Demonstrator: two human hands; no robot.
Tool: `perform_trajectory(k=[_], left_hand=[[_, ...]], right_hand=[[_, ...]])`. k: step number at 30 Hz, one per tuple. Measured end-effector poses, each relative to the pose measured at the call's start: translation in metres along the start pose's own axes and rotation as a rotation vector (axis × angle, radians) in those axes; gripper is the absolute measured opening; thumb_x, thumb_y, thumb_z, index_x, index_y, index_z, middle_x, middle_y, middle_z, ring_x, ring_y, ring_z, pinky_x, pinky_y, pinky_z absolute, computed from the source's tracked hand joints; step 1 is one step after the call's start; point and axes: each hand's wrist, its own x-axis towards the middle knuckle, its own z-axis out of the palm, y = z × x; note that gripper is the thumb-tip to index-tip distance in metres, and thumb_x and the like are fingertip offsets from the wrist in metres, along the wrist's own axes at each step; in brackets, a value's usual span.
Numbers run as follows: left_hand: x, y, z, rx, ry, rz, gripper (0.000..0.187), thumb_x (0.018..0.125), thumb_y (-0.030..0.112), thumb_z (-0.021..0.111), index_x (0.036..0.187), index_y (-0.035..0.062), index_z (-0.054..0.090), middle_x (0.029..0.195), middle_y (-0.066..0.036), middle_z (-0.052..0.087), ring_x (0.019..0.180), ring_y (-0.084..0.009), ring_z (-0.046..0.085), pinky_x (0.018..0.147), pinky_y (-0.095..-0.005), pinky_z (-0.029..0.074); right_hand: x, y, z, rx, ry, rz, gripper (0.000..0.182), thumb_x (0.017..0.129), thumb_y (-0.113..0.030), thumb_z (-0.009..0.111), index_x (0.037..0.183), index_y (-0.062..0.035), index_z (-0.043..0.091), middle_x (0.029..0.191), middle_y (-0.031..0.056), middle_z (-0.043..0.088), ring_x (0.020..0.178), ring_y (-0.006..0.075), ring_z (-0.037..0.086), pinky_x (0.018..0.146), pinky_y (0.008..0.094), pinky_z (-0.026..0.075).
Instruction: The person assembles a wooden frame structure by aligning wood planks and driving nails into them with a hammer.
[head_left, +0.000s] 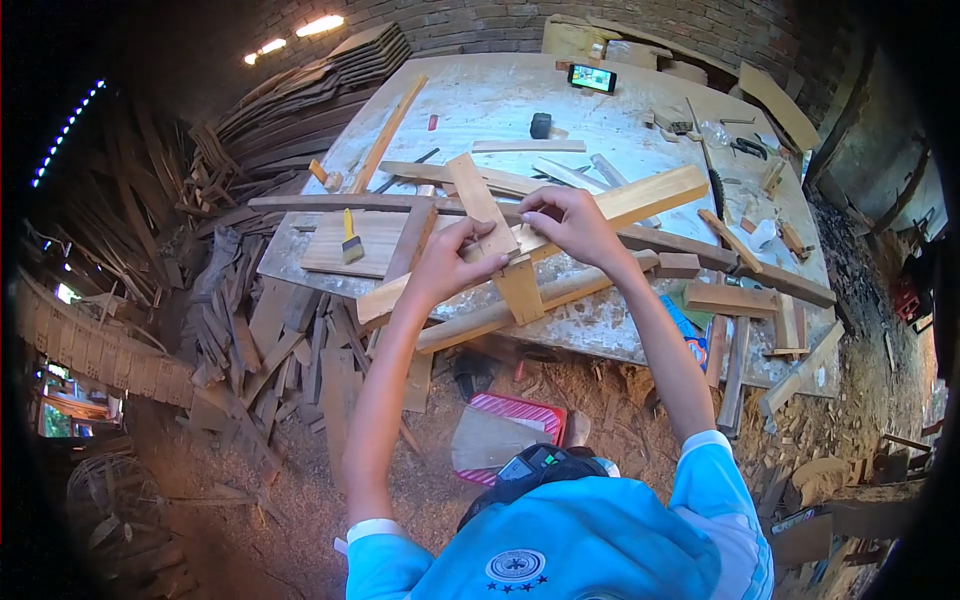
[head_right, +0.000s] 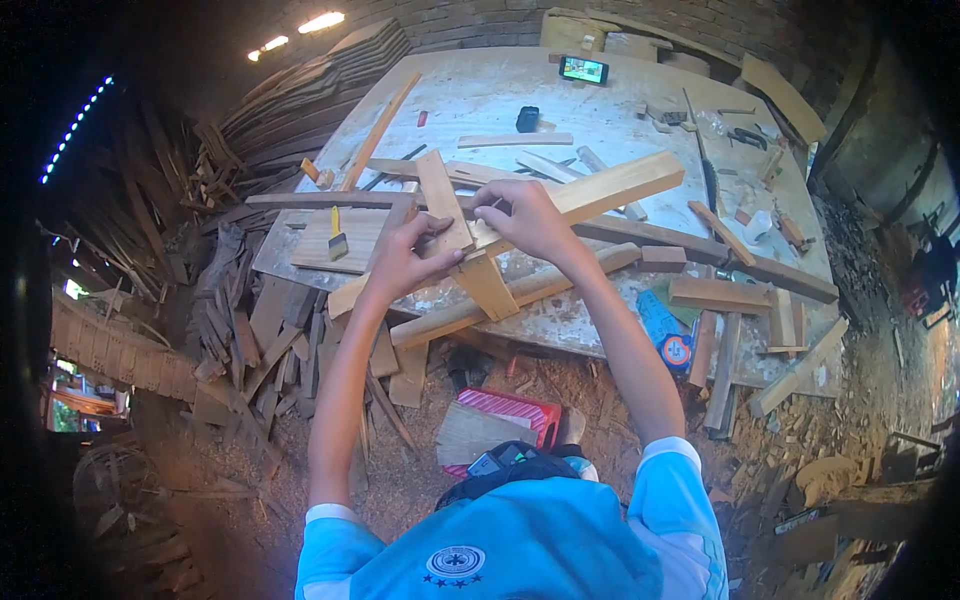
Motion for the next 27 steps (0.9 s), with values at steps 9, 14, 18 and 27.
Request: perform_trajectory(k=[9, 14, 18, 27], left_hand=[[0.016, 0.01, 0.0, 0.033, -0.099, -0.094, 0.054, 0.073, 0.037, 0.069, 0.109, -0.0006, 0.055, 0.096, -0.015, 0.062, 0.077, -0.0196, 0.058, 0.071, -0.0314, 0.046], [0.017, 0.009, -0.002, -0.034, -0.132, -0.139, 0.055, 0.071, 0.037, 0.07, 0.109, 0.0, 0.055, 0.096, -0.012, 0.062, 0.079, -0.0179, 0.056, 0.074, -0.0301, 0.045], [0.017, 0.003, 0.0, -0.06, -0.081, -0.063, 0.057, 0.069, 0.036, 0.073, 0.109, 0.0001, 0.055, 0.093, -0.011, 0.062, 0.079, -0.0175, 0.055, 0.074, -0.0298, 0.045], [0.018, 0.004, -0.001, -0.053, -0.088, -0.08, 0.056, 0.065, 0.033, 0.076, 0.106, 0.0009, 0.056, 0.09, -0.009, 0.061, 0.081, -0.0169, 0.055, 0.075, -0.0295, 0.045]], right_hand=[[-0.003, 0.016, -0.004, 0.066, 0.085, 0.031, 0.013, 0.08, -0.008, 0.061, 0.088, 0.0011, 0.063, 0.07, 0.0006, 0.06, 0.064, 0.0045, 0.051, 0.058, 0.0211, 0.044], [-0.005, 0.014, -0.006, 0.102, 0.095, 0.047, 0.013, 0.08, -0.008, 0.061, 0.089, 0.0011, 0.062, 0.07, 0.0008, 0.06, 0.063, 0.0046, 0.052, 0.058, 0.0207, 0.044], [-0.004, 0.014, -0.005, 0.116, 0.099, 0.04, 0.013, 0.08, -0.008, 0.061, 0.089, 0.001, 0.062, 0.07, 0.0006, 0.06, 0.063, 0.0046, 0.052, 0.057, 0.0206, 0.044], [-0.004, 0.014, -0.005, 0.102, 0.085, 0.061, 0.014, 0.077, -0.007, 0.061, 0.088, 0.0005, 0.063, 0.077, 0.008, 0.064, 0.069, 0.0125, 0.059, 0.065, 0.0262, 0.047]])
